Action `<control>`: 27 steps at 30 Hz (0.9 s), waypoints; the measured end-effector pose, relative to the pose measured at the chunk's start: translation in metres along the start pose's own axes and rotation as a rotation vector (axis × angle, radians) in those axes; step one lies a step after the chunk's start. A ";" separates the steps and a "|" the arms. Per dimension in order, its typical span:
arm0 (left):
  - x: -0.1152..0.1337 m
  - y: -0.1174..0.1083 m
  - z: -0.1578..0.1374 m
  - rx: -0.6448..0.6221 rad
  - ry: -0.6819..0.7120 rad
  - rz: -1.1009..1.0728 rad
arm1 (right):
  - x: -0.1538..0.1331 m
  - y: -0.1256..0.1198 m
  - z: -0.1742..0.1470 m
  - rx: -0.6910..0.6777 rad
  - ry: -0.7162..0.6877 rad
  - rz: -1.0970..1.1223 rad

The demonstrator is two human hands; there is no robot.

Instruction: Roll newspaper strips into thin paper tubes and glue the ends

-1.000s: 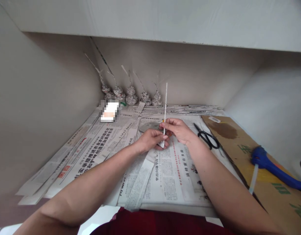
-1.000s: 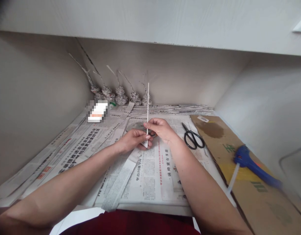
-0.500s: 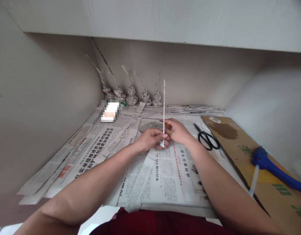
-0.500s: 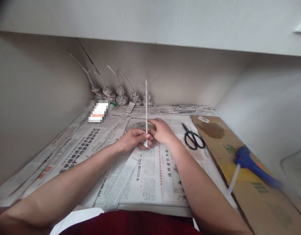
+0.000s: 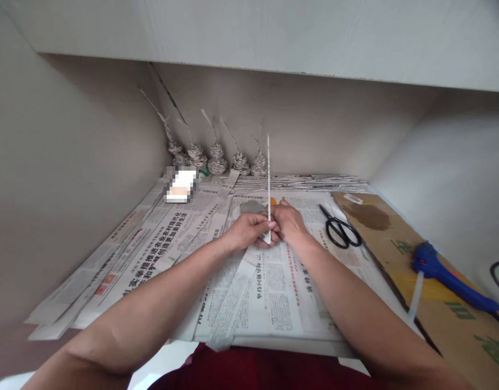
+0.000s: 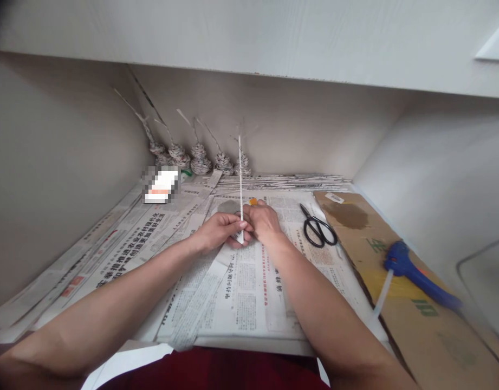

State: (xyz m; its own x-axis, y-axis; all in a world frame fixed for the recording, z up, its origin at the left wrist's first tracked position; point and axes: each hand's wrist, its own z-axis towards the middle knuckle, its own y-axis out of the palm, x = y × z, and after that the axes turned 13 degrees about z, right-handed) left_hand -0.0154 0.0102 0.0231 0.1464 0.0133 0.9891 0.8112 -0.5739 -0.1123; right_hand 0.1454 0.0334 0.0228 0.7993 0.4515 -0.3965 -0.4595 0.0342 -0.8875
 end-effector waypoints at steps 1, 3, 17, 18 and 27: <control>0.000 0.000 0.000 0.000 0.003 -0.004 | 0.000 -0.001 0.000 0.007 -0.011 0.003; 0.000 0.000 0.000 0.003 0.007 -0.011 | 0.001 -0.002 0.000 0.030 -0.040 0.019; -0.003 -0.003 0.001 0.042 -0.022 -0.027 | 0.012 -0.001 0.003 0.433 -0.027 0.571; -0.004 -0.003 0.002 0.049 -0.024 -0.029 | 0.012 -0.004 0.005 0.461 0.000 0.645; -0.004 -0.001 0.001 0.050 -0.015 -0.009 | -0.012 -0.019 0.000 -0.084 0.224 1.274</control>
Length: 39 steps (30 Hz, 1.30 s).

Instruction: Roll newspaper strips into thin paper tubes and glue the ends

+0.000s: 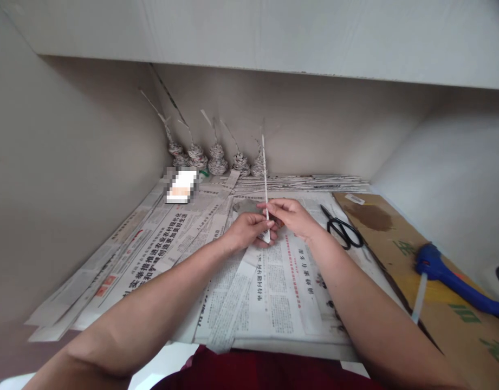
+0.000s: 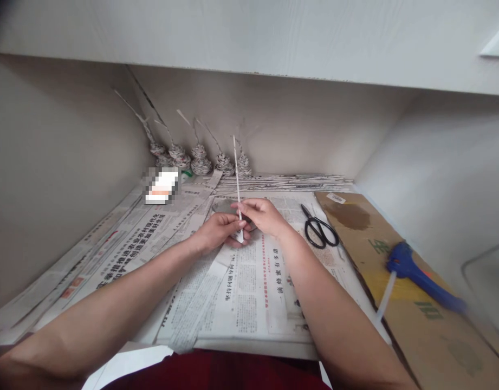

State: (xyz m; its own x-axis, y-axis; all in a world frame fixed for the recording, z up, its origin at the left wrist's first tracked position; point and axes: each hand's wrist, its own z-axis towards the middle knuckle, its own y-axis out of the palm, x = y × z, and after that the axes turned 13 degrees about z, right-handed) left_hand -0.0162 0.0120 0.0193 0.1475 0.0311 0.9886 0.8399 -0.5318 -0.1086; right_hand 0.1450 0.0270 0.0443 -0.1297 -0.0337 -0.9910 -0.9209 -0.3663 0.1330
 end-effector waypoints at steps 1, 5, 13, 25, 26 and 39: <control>0.001 0.000 0.000 -0.002 0.001 0.004 | 0.000 0.002 -0.001 -0.023 0.032 0.022; 0.001 0.002 -0.001 0.001 -0.013 0.013 | 0.003 0.003 0.001 0.076 0.014 0.069; 0.000 0.002 -0.001 0.003 0.011 0.019 | 0.005 -0.001 0.003 0.042 0.059 0.082; 0.002 0.000 -0.002 -0.038 0.013 0.062 | 0.002 -0.003 0.001 -0.003 0.055 0.146; 0.002 0.000 -0.002 -0.044 0.015 0.061 | 0.002 -0.004 0.001 0.008 0.048 0.147; 0.002 0.003 -0.002 -0.070 0.037 0.073 | 0.006 0.003 0.006 0.189 -0.089 0.149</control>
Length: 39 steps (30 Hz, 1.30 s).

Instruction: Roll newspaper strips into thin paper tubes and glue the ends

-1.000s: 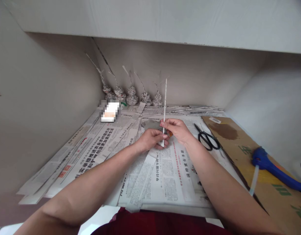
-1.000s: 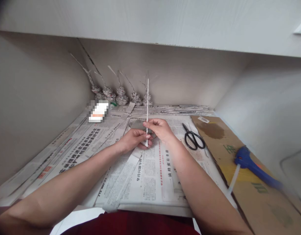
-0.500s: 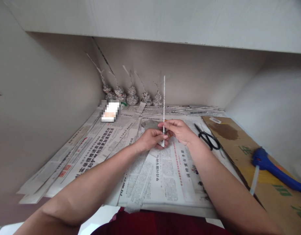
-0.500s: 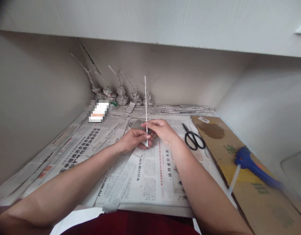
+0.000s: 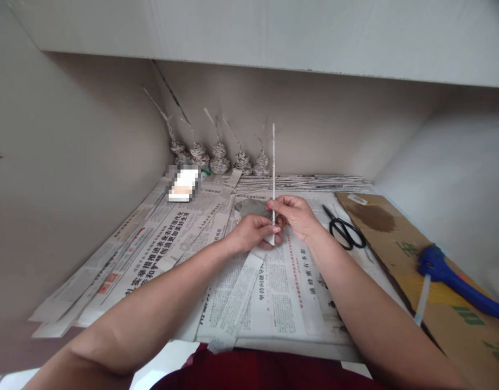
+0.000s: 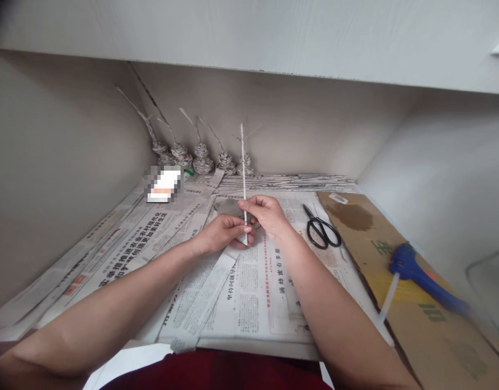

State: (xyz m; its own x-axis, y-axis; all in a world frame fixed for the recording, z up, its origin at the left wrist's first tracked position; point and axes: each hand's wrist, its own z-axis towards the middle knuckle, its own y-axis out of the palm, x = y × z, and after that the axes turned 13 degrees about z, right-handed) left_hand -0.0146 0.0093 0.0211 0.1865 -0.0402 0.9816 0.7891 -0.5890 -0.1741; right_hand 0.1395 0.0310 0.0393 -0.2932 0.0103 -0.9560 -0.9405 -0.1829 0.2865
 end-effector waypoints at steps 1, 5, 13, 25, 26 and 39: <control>0.000 0.000 0.000 0.002 -0.003 -0.003 | -0.001 0.000 0.000 0.000 -0.007 -0.005; 0.000 -0.001 0.000 0.017 -0.005 -0.010 | -0.006 -0.004 -0.003 -0.129 0.103 -0.092; -0.001 -0.002 0.000 0.011 -0.012 -0.016 | -0.005 -0.006 -0.001 -0.059 0.058 -0.057; 0.000 -0.002 0.000 0.027 -0.011 -0.010 | -0.007 -0.005 -0.001 -0.083 0.093 -0.036; 0.000 -0.002 0.000 0.032 -0.011 -0.011 | -0.007 -0.006 -0.001 -0.110 0.115 -0.057; -0.001 -0.002 0.001 0.024 -0.026 -0.013 | -0.008 -0.009 -0.002 -0.123 0.118 -0.043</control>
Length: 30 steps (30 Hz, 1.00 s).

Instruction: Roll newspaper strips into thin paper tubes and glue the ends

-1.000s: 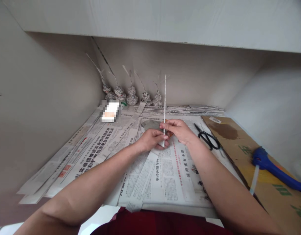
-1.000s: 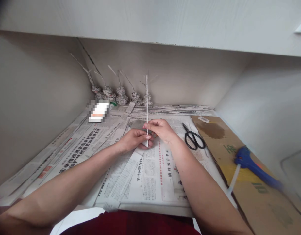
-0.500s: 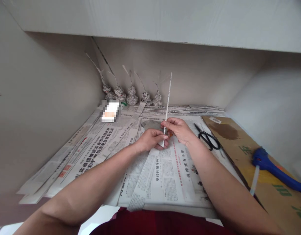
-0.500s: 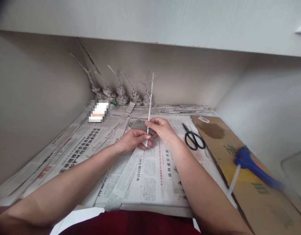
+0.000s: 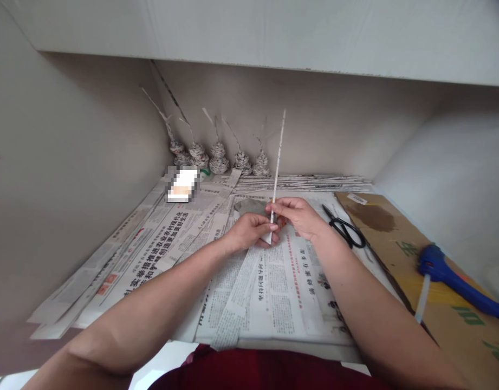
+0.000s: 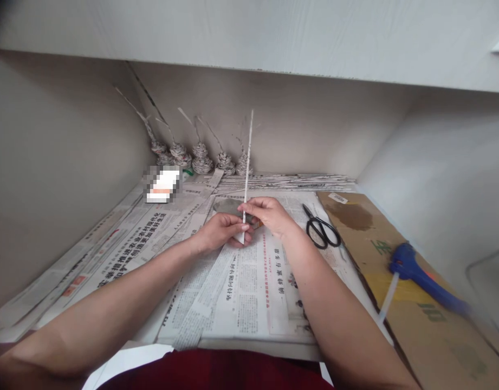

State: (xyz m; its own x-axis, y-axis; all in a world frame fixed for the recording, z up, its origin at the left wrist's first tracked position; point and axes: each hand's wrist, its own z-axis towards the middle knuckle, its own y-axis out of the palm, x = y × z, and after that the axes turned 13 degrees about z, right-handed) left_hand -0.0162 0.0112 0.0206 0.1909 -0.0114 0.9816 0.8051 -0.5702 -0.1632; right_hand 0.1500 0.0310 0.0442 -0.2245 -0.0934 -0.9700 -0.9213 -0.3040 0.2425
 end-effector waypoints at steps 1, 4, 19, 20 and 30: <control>0.001 0.000 0.000 -0.006 -0.007 0.001 | 0.000 0.000 0.000 0.034 -0.020 0.012; 0.002 0.001 -0.001 -0.018 -0.017 -0.002 | 0.000 -0.001 0.001 0.083 -0.039 0.047; 0.002 0.000 -0.001 -0.015 -0.002 -0.011 | -0.001 0.001 -0.001 0.001 0.021 0.011; 0.001 0.000 -0.001 -0.023 -0.006 -0.012 | -0.001 0.001 -0.001 0.025 0.003 0.022; 0.000 0.001 -0.001 -0.027 0.008 -0.004 | 0.000 0.000 -0.001 0.037 0.008 0.013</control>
State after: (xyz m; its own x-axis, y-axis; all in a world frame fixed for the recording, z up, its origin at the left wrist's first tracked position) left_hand -0.0165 0.0096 0.0205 0.1830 -0.0150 0.9830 0.7907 -0.5919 -0.1562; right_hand 0.1504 0.0304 0.0440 -0.2339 -0.1047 -0.9666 -0.9295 -0.2676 0.2539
